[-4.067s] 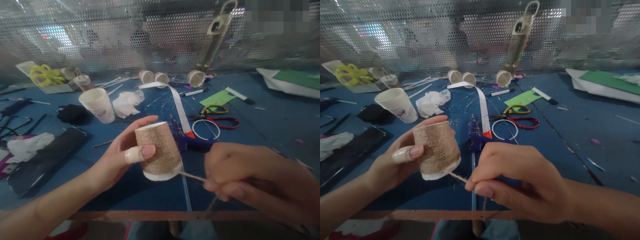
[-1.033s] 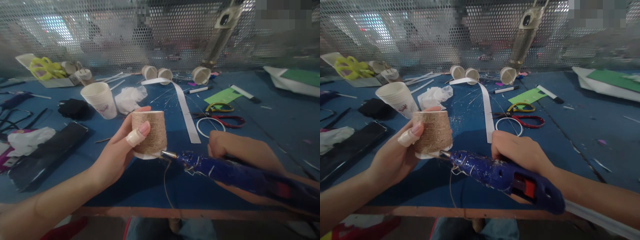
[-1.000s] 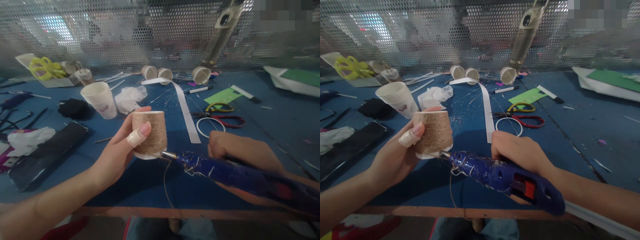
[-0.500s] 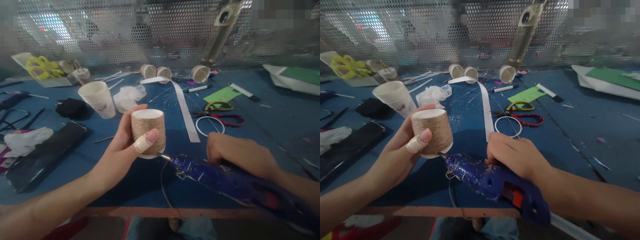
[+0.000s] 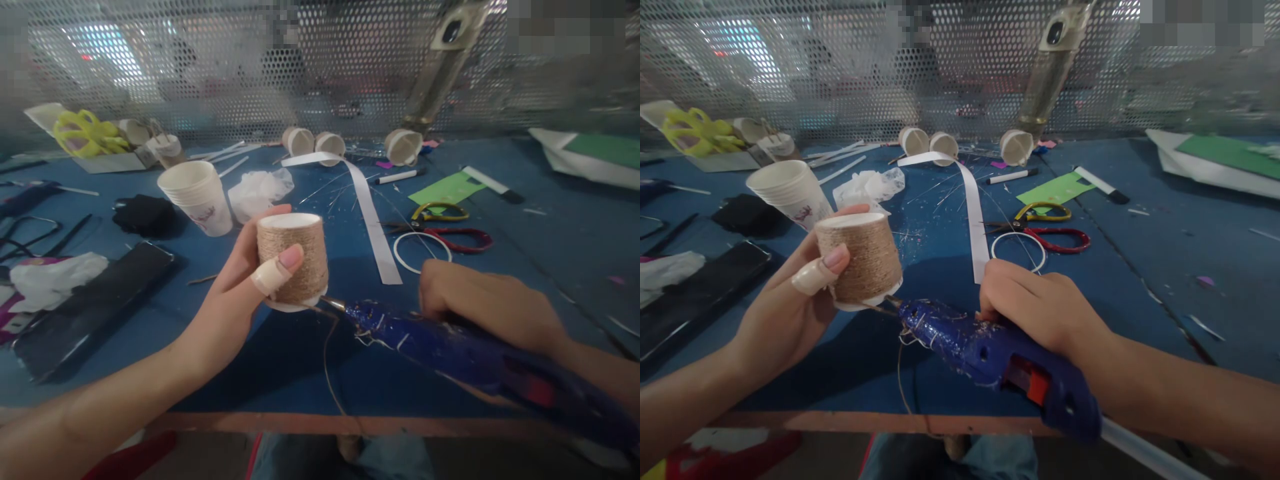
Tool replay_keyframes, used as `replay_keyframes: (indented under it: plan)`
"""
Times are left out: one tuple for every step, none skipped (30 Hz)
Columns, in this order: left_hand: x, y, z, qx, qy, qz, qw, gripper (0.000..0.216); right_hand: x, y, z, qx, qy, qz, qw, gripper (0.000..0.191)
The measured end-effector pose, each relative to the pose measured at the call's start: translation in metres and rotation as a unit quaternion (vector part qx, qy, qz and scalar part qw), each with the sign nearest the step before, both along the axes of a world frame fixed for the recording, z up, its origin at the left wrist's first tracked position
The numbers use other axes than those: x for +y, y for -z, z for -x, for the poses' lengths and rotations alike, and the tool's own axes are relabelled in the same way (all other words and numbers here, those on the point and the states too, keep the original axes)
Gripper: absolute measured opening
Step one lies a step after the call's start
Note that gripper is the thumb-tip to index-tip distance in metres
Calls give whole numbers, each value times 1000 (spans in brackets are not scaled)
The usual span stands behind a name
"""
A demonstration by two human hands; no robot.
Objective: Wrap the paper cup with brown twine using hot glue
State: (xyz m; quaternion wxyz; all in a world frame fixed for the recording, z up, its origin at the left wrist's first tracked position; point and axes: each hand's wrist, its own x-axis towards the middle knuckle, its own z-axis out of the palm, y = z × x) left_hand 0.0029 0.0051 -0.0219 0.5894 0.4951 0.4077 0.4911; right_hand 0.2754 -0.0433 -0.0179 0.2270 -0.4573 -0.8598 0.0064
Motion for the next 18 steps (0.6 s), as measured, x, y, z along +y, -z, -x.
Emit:
replay_keyframes:
  plan:
    - [1,0,0,-7,0,4,1000,45,0,1,0,12,0,-2,1000,28]
    - [1,0,-1,-13,-3,8,1000,45,0,2,0,23,1,-6,1000,28]
    - [2,0,-1,-16,-6,16,1000,45,0,3,1,33,1,-11,999,27]
    - [2,0,-1,-17,-5,23,1000,44,0,4,1,40,-1,-16,999,27]
    - [2,1,-1,-18,-2,24,1000,43,0,4,1,47,-4,-21,999,27]
    - [1,1,-1,-18,4,22,1000,41,-1,4,2,53,-8,-23,998,28]
    - [0,2,-1,-16,10,16,1000,40,-1,5,2,58,-12,-23,998,28]
    - [-1,2,-1,-13,14,8,1000,38,-1,5,2,63,-15,-20,998,28]
    - [-2,3,-1,-8,16,1,1000,38,-2,5,3,66,-17,-14,998,27]
    - [-2,4,-1,-4,17,-3,1000,37,-2,5,3,69,-16,-6,997,27]
    - [-3,4,-1,-1,19,-4,1000,37,-2,5,3,72,-12,3,997,27]
    - [-4,4,-1,1,22,-2,1000,36,-2,4,3,74,-9,12,997,27]
    - [-4,5,-1,-2,25,1,1000,35,-2,4,2,75,-4,19,997,28]
    - [-4,5,-1,-7,27,5,1000,35,-2,4,2,74,-1,24,997,28]
    - [-4,5,-1,-14,29,8,999,35,-2,4,1,70,0,25,997,27]
    - [-3,5,-1,-21,28,11,999,36,-2,4,1,67,1,23,998,26]
    - [-3,5,-1,-26,26,15,999,38,-2,3,1,63,1,19,998,25]
    - [-2,5,-1,-29,21,18,999,40,-2,3,0,58,1,14,998,24]
